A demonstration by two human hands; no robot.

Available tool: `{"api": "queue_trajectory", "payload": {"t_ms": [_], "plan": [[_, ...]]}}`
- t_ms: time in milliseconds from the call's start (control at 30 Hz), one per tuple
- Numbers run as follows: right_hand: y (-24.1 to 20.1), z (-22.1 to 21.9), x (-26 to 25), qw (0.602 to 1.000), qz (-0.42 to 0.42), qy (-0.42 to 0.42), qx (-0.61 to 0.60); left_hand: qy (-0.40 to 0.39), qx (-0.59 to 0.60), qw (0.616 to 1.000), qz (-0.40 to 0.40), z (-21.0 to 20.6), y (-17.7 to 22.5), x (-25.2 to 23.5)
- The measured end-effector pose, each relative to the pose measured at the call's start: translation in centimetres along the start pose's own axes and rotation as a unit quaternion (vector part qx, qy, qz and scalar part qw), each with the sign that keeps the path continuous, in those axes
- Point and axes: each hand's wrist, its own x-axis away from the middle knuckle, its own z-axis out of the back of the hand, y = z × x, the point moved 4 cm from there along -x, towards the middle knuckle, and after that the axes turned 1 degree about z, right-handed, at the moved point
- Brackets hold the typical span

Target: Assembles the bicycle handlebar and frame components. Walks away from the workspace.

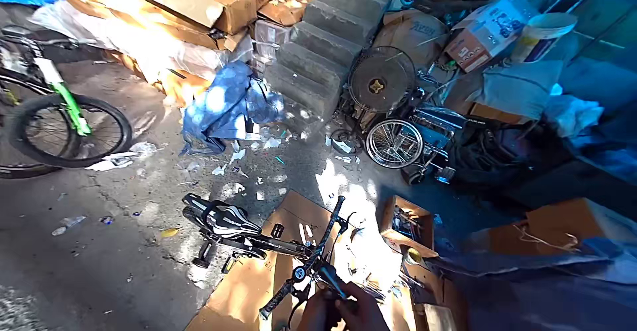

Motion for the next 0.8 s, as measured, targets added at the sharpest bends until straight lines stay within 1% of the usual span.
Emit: {"api": "queue_trajectory", "payload": {"t_ms": [67,133,200,267,300,333,367,433,500,567,600,633,700,733,767,800], "plan": [[0.0,0.0,-0.3,1.0,0.003,-0.001,0.0,0.001,0.085,0.996,0.036,0.1,-0.2,0.0],[0.5,0.5,-1.0,0.999,-0.026,0.018,-0.033,-0.029,0.134,0.99,0.028,0.0,1.3,0.3],[0.9,0.7,-1.0,0.997,-0.047,0.01,-0.067,-0.051,0.098,0.994,0.017,-0.2,1.8,0.5],[1.0,0.2,-0.7,0.996,-0.037,-0.01,-0.077,-0.008,0.041,0.999,0.013,-0.3,1.3,0.4],[0.9,0.0,-0.6,0.996,-0.03,-0.014,-0.077,0.015,0.042,0.999,0.024,-0.4,1.1,0.4],[0.8,-0.1,-0.5,0.997,-0.03,-0.011,-0.074,0.023,0.067,0.997,0.043,-0.5,1.0,0.4],[0.9,0.0,-0.5,0.997,-0.034,-0.004,-0.073,0.017,0.105,0.993,0.06,-0.4,0.9,0.3],[1.6,0.4,-0.6,0.994,-0.054,0.011,-0.089,-0.033,0.149,0.987,0.059,-0.1,1.2,0.3],[2.1,0.6,-0.4,0.991,-0.063,0.016,-0.113,-0.07,0.105,0.991,0.041,0.0,1.1,0.3],[1.8,0.4,-0.1,0.992,-0.065,0.012,-0.11,-0.036,0.029,0.999,0.018,-0.1,0.5,-0.3],[1.5,0.2,0.0,0.993,-0.07,0.006,-0.099,-0.017,0.016,1.0,0.018,-0.2,0.3,-0.4],[1.4,0.0,0.1,0.993,-0.073,0.004,-0.089,-0.01,0.027,0.999,0.031,-0.2,0.3,-0.3],[1.6,0.3,0.0,0.993,-0.074,0.011,-0.087,-0.022,0.099,0.993,0.057,-0.2,0.8,0.1],[1.8,0.6,-0.1,0.992,-0.078,0.017,-0.1,-0.041,0.125,0.99,0.057,-0.1,1.2,0.3],[2.0,0.8,0.0,0.99,-0.082,0.022,-0.113,-0.063,0.118,0.99,0.048,0.0,1.3,0.5],[2.1,0.9,0.1,0.989,-0.084,0.023,-0.123,-0.077,0.085,0.993,0.036,0.0,1.2,0.4]]}}
